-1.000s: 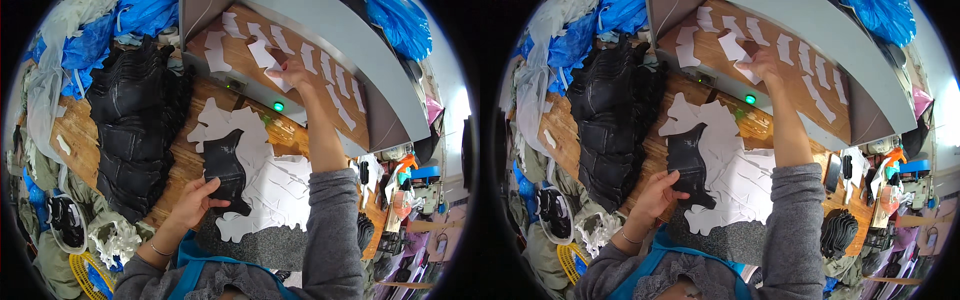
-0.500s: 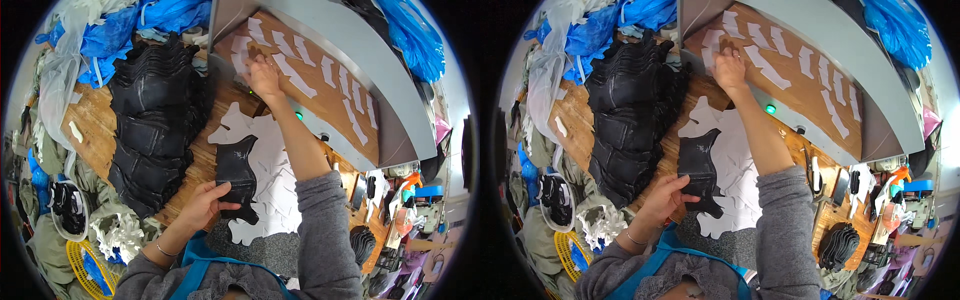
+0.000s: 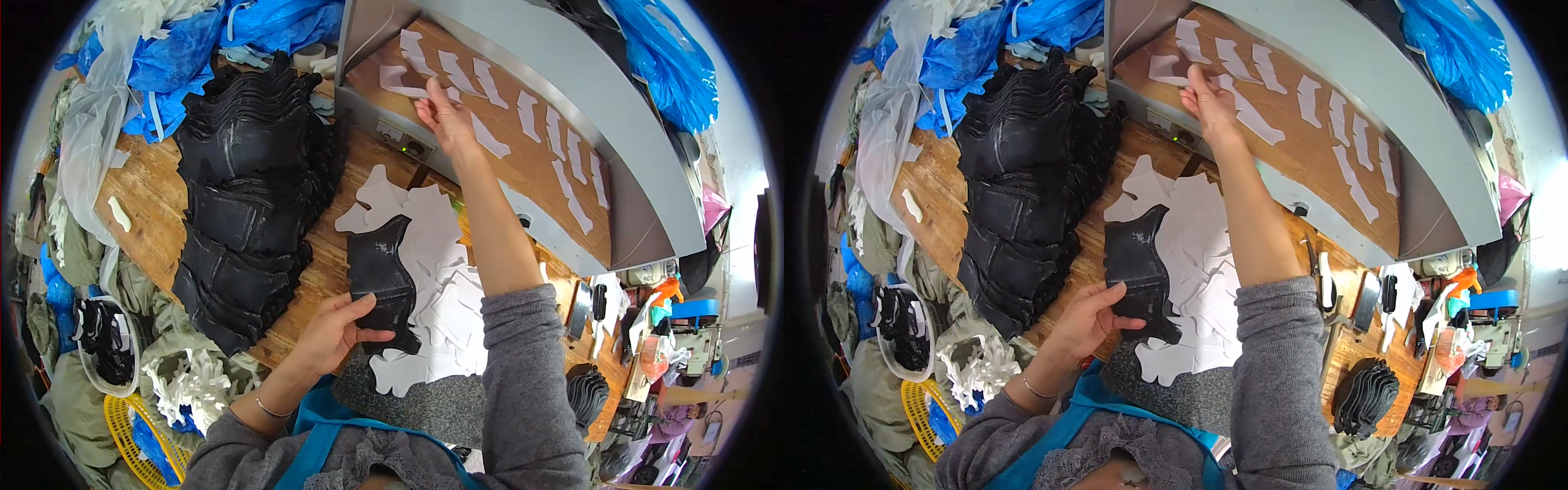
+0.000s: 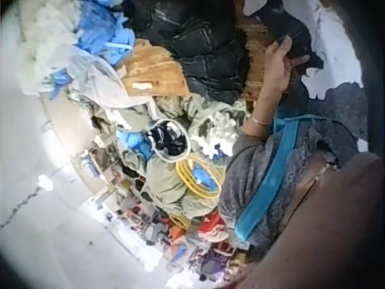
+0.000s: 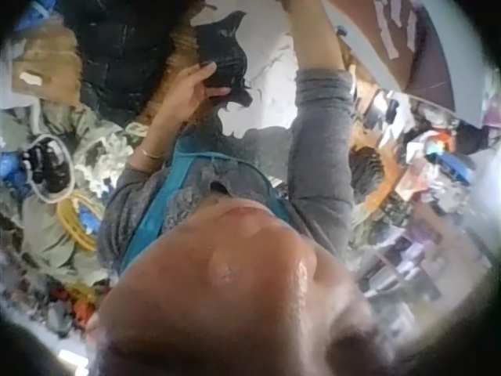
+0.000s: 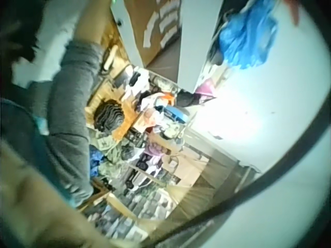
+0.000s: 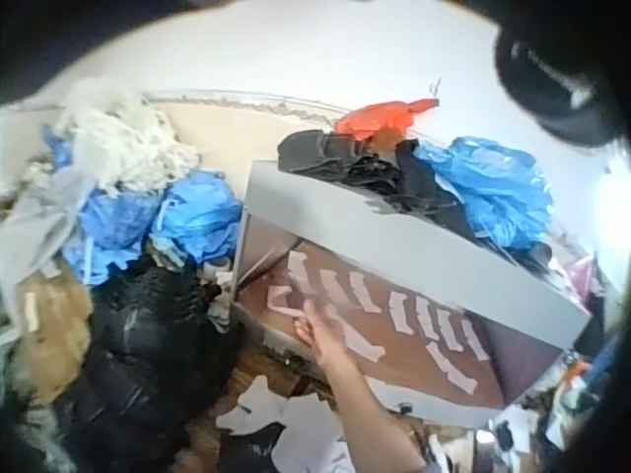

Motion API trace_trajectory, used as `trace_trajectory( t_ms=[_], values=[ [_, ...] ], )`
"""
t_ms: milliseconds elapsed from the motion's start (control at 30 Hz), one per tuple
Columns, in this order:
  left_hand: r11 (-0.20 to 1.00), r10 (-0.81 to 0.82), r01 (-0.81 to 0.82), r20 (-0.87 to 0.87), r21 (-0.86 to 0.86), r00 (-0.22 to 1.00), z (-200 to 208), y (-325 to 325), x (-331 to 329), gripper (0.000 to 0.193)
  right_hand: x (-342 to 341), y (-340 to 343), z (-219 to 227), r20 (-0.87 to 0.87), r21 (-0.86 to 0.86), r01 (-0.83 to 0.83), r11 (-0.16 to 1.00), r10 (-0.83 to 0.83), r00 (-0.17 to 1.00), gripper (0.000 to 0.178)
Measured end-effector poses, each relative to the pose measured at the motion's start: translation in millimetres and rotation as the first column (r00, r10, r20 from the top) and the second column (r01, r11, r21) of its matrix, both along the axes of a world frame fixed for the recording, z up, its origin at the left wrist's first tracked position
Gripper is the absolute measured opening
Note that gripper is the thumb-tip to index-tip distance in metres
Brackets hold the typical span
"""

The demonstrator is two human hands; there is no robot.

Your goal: The person peels adhesive backing from a white foam piece and carefully aligns it onto a black textured shoe component, pressing them together by hand.

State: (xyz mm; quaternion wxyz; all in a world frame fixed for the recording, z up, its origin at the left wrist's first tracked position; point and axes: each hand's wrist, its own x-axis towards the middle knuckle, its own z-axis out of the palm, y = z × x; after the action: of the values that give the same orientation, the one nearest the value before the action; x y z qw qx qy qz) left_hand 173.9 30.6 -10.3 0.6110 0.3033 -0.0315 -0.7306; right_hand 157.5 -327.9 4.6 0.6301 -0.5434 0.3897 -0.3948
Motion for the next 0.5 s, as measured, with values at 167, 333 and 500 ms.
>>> trace_trajectory(
  t_ms=[167,333,500],
  values=[
    [0.999,-0.034,0.035,0.029,-0.014,0.999,-1,2,1,0.022,-10,-16,-11,-0.518,-0.681,-0.144,0.718,-0.333,0.788,0.024],
    [0.997,-0.040,0.048,0.127,-0.065,0.991,-4,-4,0,0.027,5,-34,5,-0.590,-0.739,-0.210,0.640,-0.465,0.660,0.018],
    [0.994,-0.030,0.043,0.124,-0.101,0.992,-8,-15,7,0.026,28,-100,13,-0.688,-0.645,-0.205,0.736,-0.443,0.575,0.024]
  ],
)
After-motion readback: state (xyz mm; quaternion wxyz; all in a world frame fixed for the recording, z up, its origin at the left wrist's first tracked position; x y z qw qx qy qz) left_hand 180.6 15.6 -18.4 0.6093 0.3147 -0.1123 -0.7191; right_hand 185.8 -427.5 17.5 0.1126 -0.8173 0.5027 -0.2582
